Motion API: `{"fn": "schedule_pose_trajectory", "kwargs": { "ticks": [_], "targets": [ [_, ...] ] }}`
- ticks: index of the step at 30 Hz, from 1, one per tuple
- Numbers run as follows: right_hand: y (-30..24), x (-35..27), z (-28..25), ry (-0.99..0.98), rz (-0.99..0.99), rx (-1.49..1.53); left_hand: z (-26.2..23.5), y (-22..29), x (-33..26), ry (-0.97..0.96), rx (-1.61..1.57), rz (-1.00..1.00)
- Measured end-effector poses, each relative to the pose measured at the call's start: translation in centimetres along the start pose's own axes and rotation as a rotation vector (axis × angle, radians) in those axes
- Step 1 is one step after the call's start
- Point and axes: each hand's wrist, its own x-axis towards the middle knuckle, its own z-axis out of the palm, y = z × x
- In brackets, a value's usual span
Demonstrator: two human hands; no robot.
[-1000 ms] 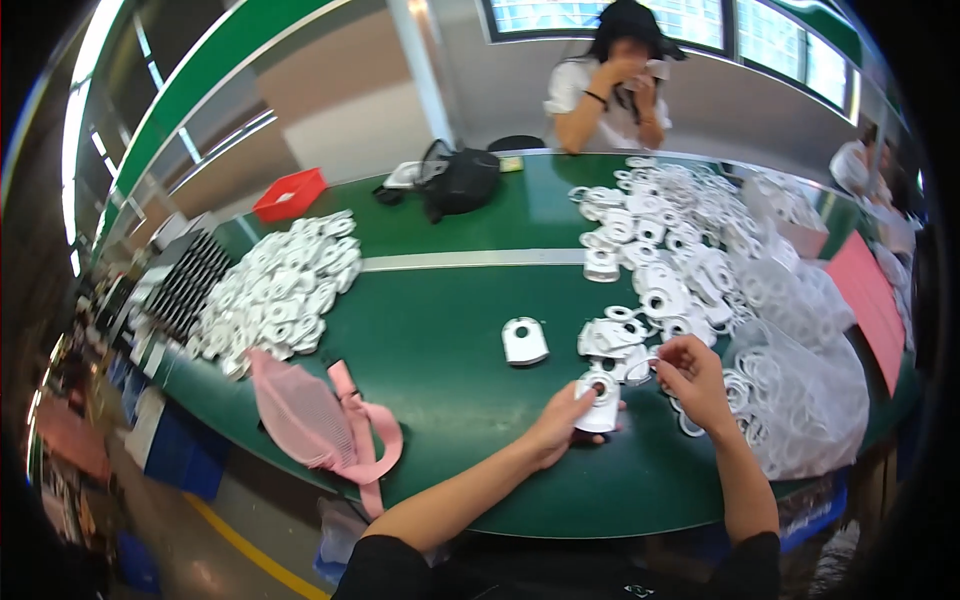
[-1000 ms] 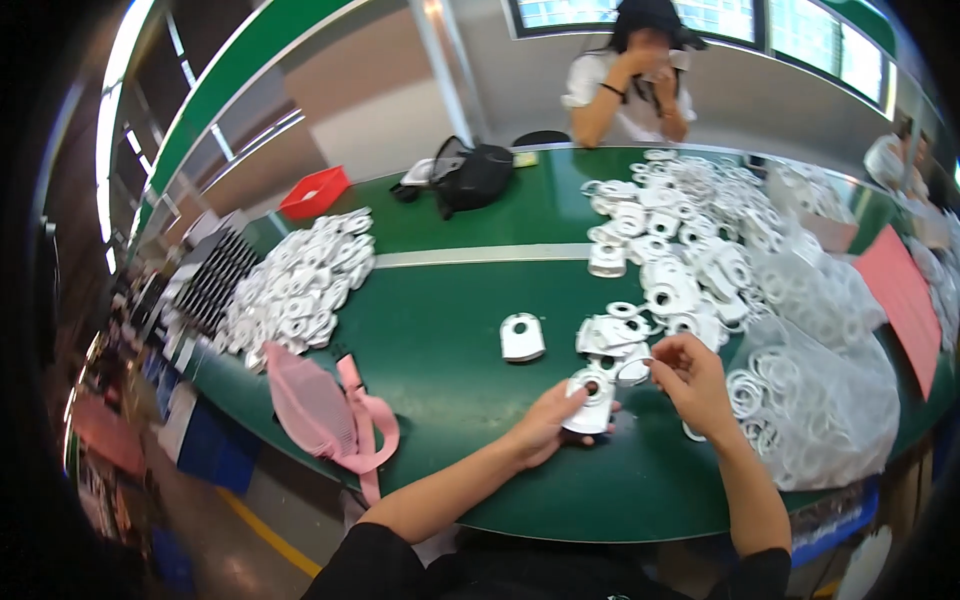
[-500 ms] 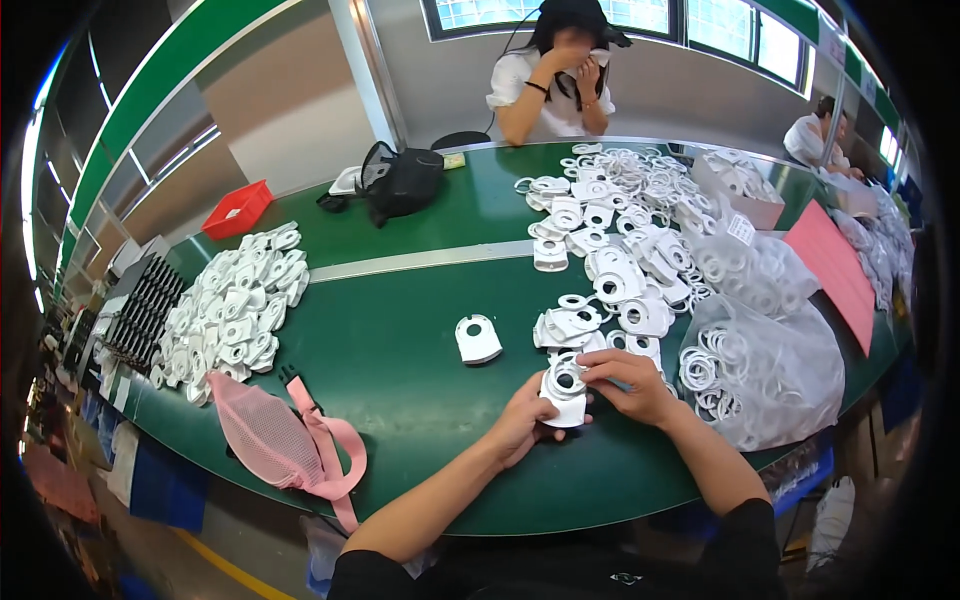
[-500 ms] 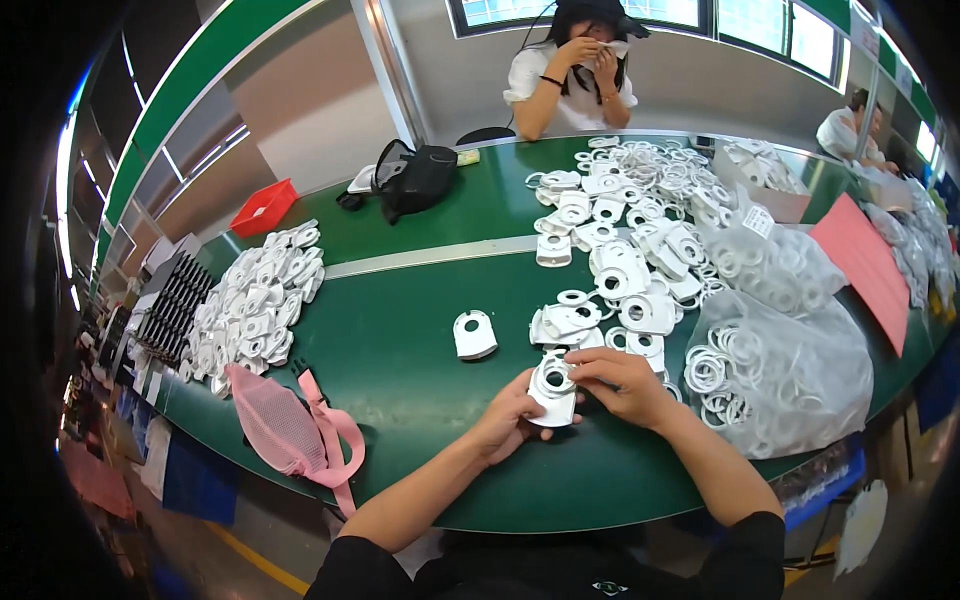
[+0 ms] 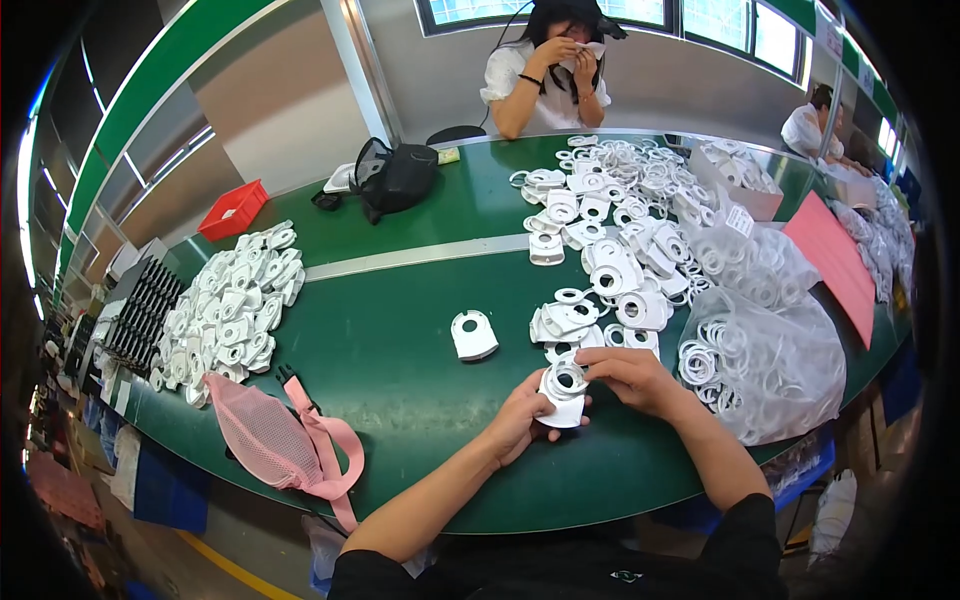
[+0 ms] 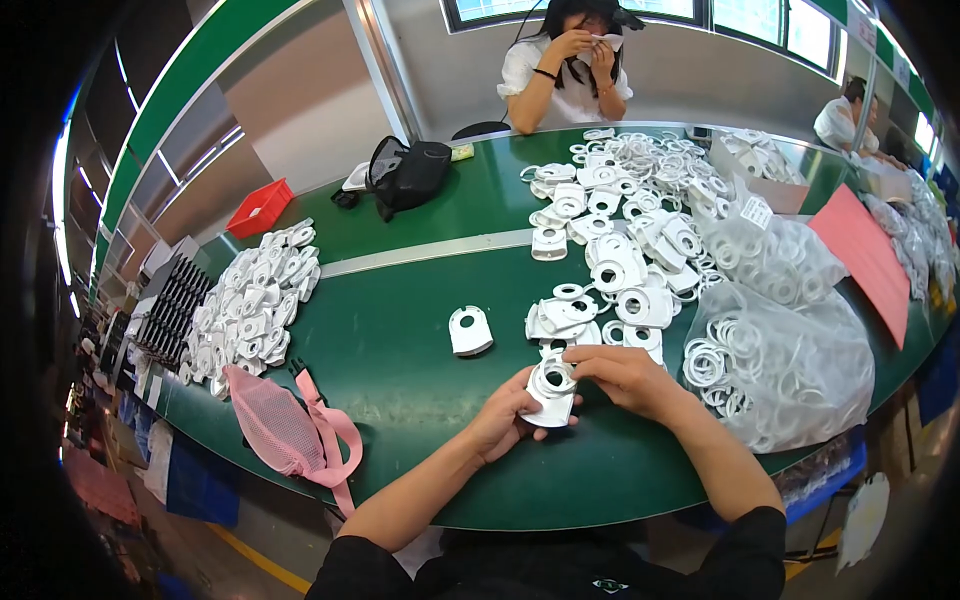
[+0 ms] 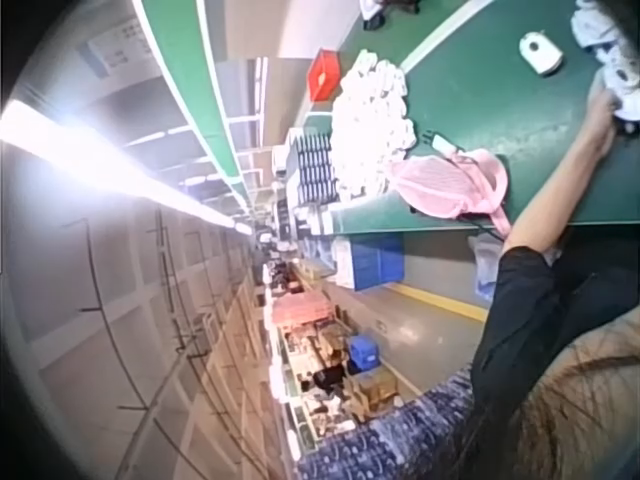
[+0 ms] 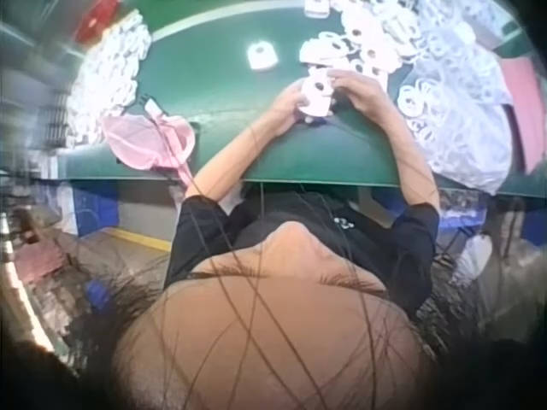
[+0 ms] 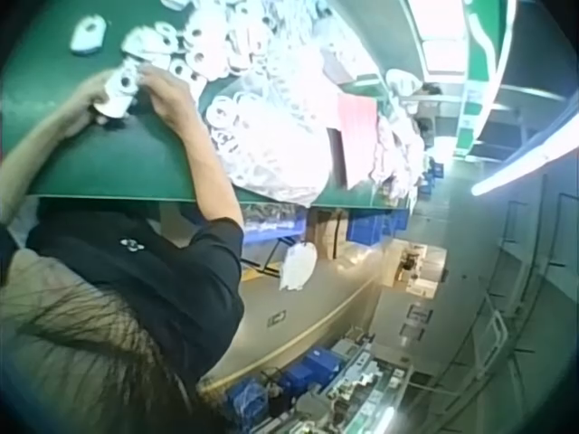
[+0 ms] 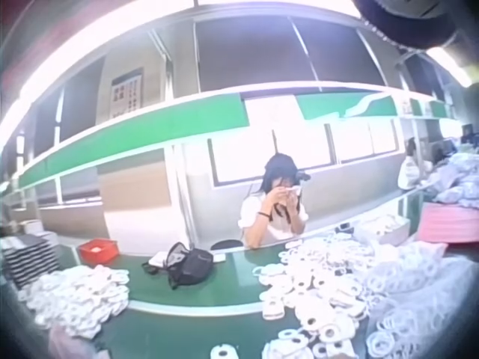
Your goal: Attaching small white plastic rings or gaskets to circular lighting fixture bases at a factory workbench.
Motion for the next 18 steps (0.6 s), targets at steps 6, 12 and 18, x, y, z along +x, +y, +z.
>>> {"fn": "schedule_pose_trajectory", "kwargs": {
  "ticks": [6,12,18],
  "targets": [
    [-0.3,-0.3,0.5,0.029,-0.009,0.064,0.0,0.0,0.0,-0.011,0.012,-0.005],
    [-0.1,-0.1,0.3,-0.068,-0.017,0.012,-0.3,0.1,0.1,-0.062,-0.002,-0.013],
    [-0.7,0.1,-0.6,-0.107,-0.043,-0.065,-0.3,-0.7,0.7,-0.11,0.142,0.088]
  ]
}}
